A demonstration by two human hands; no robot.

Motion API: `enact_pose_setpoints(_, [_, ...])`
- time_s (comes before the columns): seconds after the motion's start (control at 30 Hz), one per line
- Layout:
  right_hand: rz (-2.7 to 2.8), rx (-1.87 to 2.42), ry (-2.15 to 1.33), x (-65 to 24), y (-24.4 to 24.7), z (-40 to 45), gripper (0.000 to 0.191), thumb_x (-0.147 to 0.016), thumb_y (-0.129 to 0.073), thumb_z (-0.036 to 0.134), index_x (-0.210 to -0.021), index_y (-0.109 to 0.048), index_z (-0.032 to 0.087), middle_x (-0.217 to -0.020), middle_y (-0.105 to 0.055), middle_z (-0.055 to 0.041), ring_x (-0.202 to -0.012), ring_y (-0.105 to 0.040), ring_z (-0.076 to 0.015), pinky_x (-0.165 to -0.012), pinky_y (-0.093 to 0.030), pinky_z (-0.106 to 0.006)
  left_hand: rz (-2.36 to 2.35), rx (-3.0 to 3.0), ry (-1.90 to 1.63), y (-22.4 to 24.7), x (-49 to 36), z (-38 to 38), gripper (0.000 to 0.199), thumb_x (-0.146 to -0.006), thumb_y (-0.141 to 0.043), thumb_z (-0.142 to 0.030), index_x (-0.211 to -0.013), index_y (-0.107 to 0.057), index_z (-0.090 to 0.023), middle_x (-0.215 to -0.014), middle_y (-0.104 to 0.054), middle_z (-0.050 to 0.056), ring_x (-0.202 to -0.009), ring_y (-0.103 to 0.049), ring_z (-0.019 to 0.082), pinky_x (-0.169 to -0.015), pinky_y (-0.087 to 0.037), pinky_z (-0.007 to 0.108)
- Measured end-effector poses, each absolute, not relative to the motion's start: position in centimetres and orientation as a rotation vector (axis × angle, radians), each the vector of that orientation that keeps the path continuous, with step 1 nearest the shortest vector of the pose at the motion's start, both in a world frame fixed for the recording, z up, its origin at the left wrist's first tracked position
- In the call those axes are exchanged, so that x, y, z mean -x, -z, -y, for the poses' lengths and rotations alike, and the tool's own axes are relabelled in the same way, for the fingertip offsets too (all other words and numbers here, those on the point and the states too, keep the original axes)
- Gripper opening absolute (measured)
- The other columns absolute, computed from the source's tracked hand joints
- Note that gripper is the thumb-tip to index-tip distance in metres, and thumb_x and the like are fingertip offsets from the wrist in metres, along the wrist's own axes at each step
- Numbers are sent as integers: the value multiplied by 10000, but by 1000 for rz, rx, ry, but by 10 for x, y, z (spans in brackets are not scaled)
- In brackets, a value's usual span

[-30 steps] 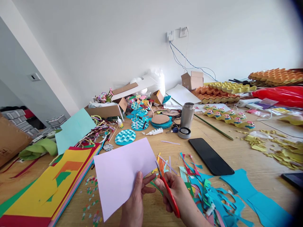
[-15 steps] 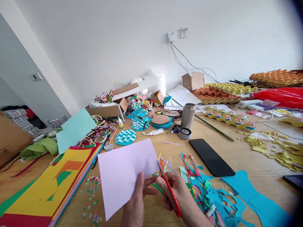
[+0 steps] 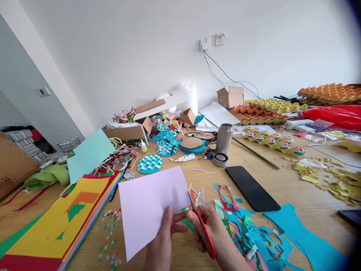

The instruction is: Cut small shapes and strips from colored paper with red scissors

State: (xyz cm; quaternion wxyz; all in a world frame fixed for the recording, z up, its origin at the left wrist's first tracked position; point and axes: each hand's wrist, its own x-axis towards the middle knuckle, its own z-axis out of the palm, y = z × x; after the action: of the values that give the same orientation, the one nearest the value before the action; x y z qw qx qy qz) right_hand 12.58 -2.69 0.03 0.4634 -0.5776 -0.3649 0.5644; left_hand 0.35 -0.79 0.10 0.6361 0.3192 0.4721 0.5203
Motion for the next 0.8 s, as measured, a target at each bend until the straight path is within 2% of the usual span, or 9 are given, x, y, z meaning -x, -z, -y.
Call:
enact_pose_setpoints(0.23, [895, 1369, -1386, -127, 4, 25, 504, -632, -668, 620, -617, -367, 216, -348, -461, 90, -244, -390, -49, -268, -251, -139, -1080, -731, -1183, -2, -5, 9, 440, -632, -746, -470, -911, -690, -135, -868, -740, 125, -802, -694, 283, -524, -536, 282])
enact_pose_setpoints(0.43, [902, 1353, -1386, -128, 5, 26, 484, -642, -680, 594, -630, -388, 208, -352, -478, 87, -252, -412, -52, -270, -257, -133, -1059, -723, -1197, -2, -5, 9, 414, -661, -735, -448, -906, -694, -117, -900, -737, 136, -815, -696, 284, -525, -539, 273])
enact_pose_setpoints(0.67, [906, 1370, -1387, -127, 5, 26, 493, -655, -652, 621, -632, -387, 206, -359, -476, 86, -254, -419, -50, -273, -255, -129, -1004, -761, -1169, -2, -4, 9, 387, -748, -667, -433, -970, -677, -117, -937, -730, 148, -872, -687, 282, -569, -544, 286])
enact_pose_setpoints(0.8, [914, 1370, -1385, -127, 6, 25, 515, -670, -597, 674, -631, -388, 204, -361, -483, 77, -256, -430, -55, -272, -267, -134, -997, -757, -1176, 1, -3, 9, 379, -754, -665, -426, -961, -675, -108, -942, -728, 144, -842, -692, 264, -563, -541, 272])
